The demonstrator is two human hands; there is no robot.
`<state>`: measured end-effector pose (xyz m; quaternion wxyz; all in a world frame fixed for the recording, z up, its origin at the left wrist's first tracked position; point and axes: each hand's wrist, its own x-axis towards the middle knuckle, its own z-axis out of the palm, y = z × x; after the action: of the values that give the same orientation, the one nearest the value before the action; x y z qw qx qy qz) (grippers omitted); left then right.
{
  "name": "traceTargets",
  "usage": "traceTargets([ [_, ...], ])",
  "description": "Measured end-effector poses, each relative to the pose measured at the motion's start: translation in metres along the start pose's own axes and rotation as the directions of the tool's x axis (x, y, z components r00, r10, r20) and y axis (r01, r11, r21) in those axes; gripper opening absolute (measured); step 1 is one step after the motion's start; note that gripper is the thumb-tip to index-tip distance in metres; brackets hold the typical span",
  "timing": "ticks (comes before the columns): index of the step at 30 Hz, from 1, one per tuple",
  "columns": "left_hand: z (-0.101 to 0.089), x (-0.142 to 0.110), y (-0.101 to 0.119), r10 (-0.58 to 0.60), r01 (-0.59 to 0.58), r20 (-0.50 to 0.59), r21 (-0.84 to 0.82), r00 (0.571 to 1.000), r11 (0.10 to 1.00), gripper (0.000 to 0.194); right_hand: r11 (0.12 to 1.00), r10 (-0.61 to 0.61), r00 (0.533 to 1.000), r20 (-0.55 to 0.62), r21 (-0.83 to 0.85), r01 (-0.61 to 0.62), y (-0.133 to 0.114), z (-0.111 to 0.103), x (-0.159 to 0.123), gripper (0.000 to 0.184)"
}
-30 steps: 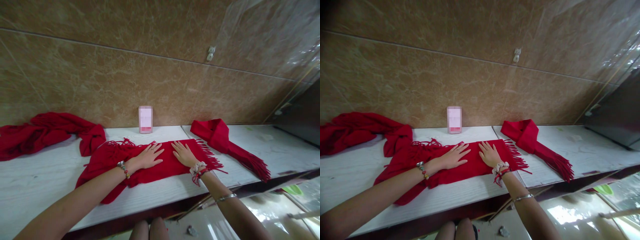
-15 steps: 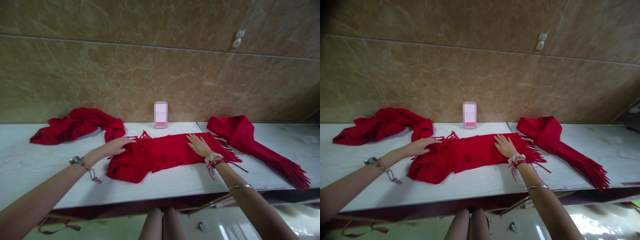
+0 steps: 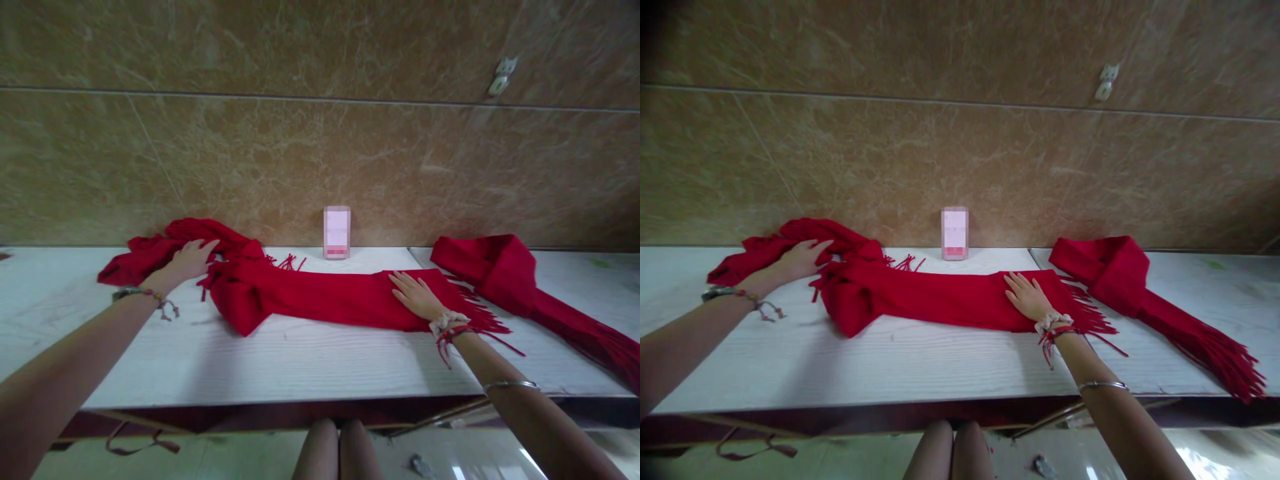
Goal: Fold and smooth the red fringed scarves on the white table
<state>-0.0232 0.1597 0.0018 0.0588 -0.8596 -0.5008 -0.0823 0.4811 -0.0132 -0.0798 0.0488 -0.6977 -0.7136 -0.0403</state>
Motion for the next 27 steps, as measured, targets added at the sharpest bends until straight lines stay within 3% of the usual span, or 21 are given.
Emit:
traceTargets([
  [1, 0.003, -0.005, 0.016, 0.019, -0.019, -0.014, 0.004, 1.000, 1.000, 0.047, 1.000, -0.002, 1.000, -0.011, 0.011, 0.002, -0.003, -0.002, 0.000, 0.046],
  [3, 0.008, -0.017, 0.055, 0.235, -0.235, 0.019, -0.009, 0.972, 0.972, 0.050, 0.998, -0.041, 0.998, -0.050, 0.055, 0.044, -0.013, -0.011, -0.001, 0.045],
  [6, 0.014, -0.033, 0.115, 0.539, -0.531, 0.167, -0.093, 0.825, 0.842, 0.055, 0.955, -0.219, 0.974, -0.053, 0.192, 0.225, -0.043, -0.026, -0.006, 0.048],
  [8, 0.019, -0.038, 0.145, 0.610, -0.600, 0.231, -0.120, 0.758, 0.791, 0.055, 0.892, -0.372, 0.928, 0.017, 0.284, 0.352, -0.066, -0.035, -0.011, 0.051],
  [10, 0.023, -0.037, 0.164, 0.616, -0.619, 0.267, -0.085, 0.741, 0.781, 0.049, 0.840, -0.483, 0.873, 0.073, 0.321, 0.438, -0.085, -0.040, -0.014, 0.053],
  [14, 0.022, -0.026, 0.178, 0.586, -0.611, 0.287, -0.004, 0.758, 0.792, 0.041, 0.780, -0.589, 0.802, 0.095, 0.324, 0.535, -0.103, -0.040, -0.014, 0.053],
  [19, 0.012, -0.017, 0.187, 0.603, -0.611, 0.294, -0.075, 0.741, 0.788, 0.021, 0.734, -0.629, 0.777, -0.029, 0.305, 0.607, -0.106, -0.030, -0.011, 0.045],
  [24, 0.022, -0.014, 0.207, 0.689, -0.679, 0.140, -0.115, 0.711, 0.725, 0.019, 0.675, -0.652, 0.715, -0.253, 0.236, 0.699, -0.109, -0.012, -0.014, 0.028],
  [27, 0.037, -0.012, 0.212, 0.715, -0.697, 0.048, -0.185, 0.697, 0.693, 0.017, 0.695, -0.590, 0.728, -0.350, 0.239, 0.678, -0.109, -0.008, -0.013, 0.022],
])
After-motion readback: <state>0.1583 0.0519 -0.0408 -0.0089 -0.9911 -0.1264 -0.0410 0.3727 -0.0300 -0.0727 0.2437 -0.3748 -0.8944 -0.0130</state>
